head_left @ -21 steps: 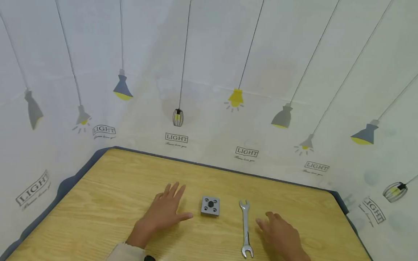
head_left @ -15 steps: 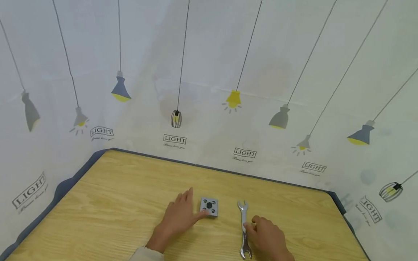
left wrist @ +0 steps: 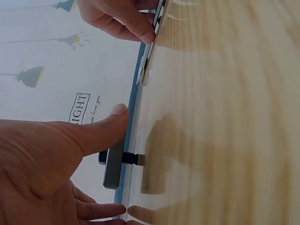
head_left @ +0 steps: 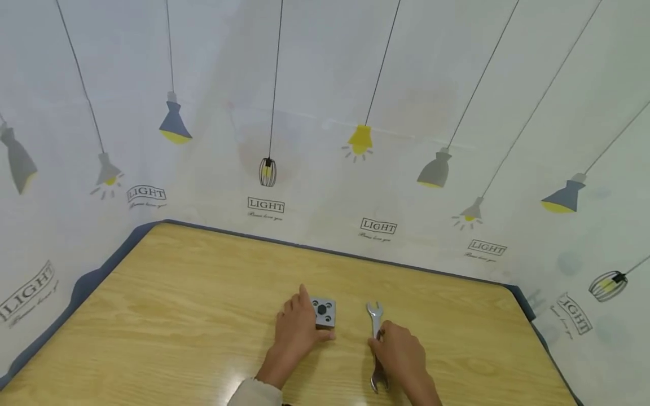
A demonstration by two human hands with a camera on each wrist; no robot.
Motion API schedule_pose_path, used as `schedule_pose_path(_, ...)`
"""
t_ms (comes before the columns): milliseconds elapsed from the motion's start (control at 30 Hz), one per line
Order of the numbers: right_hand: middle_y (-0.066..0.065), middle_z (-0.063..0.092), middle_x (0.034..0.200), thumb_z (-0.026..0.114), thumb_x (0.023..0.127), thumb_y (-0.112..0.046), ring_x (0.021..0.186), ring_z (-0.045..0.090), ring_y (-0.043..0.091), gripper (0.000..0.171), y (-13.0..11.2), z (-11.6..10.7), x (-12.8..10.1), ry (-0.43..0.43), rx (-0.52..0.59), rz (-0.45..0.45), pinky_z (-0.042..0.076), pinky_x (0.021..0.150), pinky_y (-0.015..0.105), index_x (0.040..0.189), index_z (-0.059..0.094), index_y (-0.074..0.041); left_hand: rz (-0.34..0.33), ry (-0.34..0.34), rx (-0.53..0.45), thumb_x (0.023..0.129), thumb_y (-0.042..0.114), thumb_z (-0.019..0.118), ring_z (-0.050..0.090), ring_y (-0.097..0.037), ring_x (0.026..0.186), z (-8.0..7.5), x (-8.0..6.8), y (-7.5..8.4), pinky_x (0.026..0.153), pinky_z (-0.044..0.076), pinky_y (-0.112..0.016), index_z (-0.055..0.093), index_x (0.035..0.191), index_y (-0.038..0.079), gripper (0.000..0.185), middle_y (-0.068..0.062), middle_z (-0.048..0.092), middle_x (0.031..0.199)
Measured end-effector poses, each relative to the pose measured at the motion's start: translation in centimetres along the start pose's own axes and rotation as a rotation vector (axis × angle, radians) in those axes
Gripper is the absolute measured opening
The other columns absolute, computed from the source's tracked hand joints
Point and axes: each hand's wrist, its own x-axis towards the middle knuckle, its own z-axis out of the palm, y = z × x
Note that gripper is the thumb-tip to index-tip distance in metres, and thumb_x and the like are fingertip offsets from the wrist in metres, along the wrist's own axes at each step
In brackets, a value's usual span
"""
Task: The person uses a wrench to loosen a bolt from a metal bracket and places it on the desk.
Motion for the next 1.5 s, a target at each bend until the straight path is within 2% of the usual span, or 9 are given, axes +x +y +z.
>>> schedule_pose_path(133,0.000,0.053,0.060,0.067,0.087,-0.015,0.046,0.048,0.012,0.016,-0.4,0.0,0.3,-0.009,0.054,0.004,0.035,0.040,0.022,0.077,0.058,-0.007,-0.016,0.021,0.033,0.070,0.045,0.088,0.050,-0.044,0.120,0.1,0.3,-0.1,0.097,0.043,-0.058,0.032,0.145,-0.012,0.109,-0.031,0.052,0.130)
schedule_pose_path(300,0.001,0.053,0.057,0.064,0.084,-0.009,0.044,0.049,0.011,0.017,-0.8,0.2,0.6,-0.014,0.103,0.026,0.034,0.039,0.021,0.070,0.055,-0.007,-0.002,0.061,0.049,0.072,0.043,0.087,0.053,-0.036,0.102,0.2,0.4,-0.1,0.087,0.045,-0.053,0.047,0.126,-0.008,0.085,-0.022,0.057,0.108)
schedule_pose_path(433,0.001,0.053,0.053,0.063,0.080,-0.007,0.042,0.048,0.010,0.019,-0.6,0.3,0.6,-0.030,0.142,0.045,0.033,0.038,0.020,0.064,0.054,-0.007,0.012,0.050,0.089,0.075,0.046,0.084,0.053,-0.035,0.100,0.2,0.4,0.2,0.085,0.046,-0.051,0.051,0.120,-0.008,0.077,-0.021,0.057,0.105)
schedule_pose_path(567,0.000,0.052,0.051,0.063,0.078,-0.006,0.042,0.047,0.010,0.021,-0.2,0.1,0.3,-0.035,0.174,0.037,0.034,0.039,0.020,0.059,0.054,-0.008,0.019,0.032,0.082,0.075,0.048,0.083,0.052,-0.035,0.101,0.3,0.2,0.5,0.085,0.045,-0.051,0.050,0.125,-0.008,0.082,-0.022,0.057,0.108)
schedule_pose_path(733,-0.002,0.051,0.051,0.066,0.076,-0.008,0.044,0.046,0.009,0.020,0.1,-0.3,0.5,-0.051,0.195,0.031,0.034,0.041,0.020,0.058,0.057,-0.009,0.015,0.029,0.046,0.078,0.044,0.082,0.050,-0.033,0.097,0.5,0.2,0.7,0.082,0.044,-0.049,0.049,0.126,-0.008,0.078,-0.021,0.056,0.108)
schedule_pose_path(967,-0.006,0.035,0.049,0.063,0.080,-0.005,0.045,0.032,0.008,0.035,0.1,-0.5,0.8,-0.071,0.235,0.020,0.028,0.043,0.020,0.053,0.043,-0.015,0.020,0.020,0.053,0.076,0.035,0.086,0.051,-0.035,0.103,0.8,0.2,0.8,0.084,0.046,-0.051,0.044,0.141,-0.006,0.087,-0.025,0.055,0.118)
schedule_pose_path(1067,-0.004,0.042,0.053,0.063,0.082,-0.005,0.048,0.038,0.009,0.029,0.1,-0.7,0.6,-0.077,0.244,0.030,0.031,0.045,0.022,0.057,0.049,-0.013,0.035,0.041,0.065,0.074,0.027,0.088,0.051,-0.032,0.094,0.8,0.2,0.7,0.074,0.048,-0.047,0.052,0.131,-0.004,0.074,-0.022,0.056,0.109)
schedule_pose_path(1233,0.005,0.060,0.070,0.064,0.086,-0.009,0.058,0.055,0.015,0.009,0.0,-1.2,0.4,-0.047,0.274,0.030,0.044,0.049,0.027,0.080,0.062,-0.001,0.024,0.053,0.035,0.072,0.029,0.090,0.046,-0.025,0.084,0.9,0.6,0.4,0.065,0.043,-0.040,0.054,0.116,-0.002,0.065,-0.015,0.053,0.097)
schedule_pose_path(1500,0.003,0.055,0.074,0.061,0.089,-0.011,0.060,0.050,0.015,0.008,-0.3,-1.8,0.4,0.036,0.333,0.039,0.042,0.051,0.027,0.088,0.060,-0.003,0.027,0.041,-0.056,0.069,0.031,0.091,0.046,-0.023,0.080,1.0,0.9,0.0,0.064,0.041,-0.036,0.051,0.113,-0.004,0.068,-0.013,0.055,0.091)
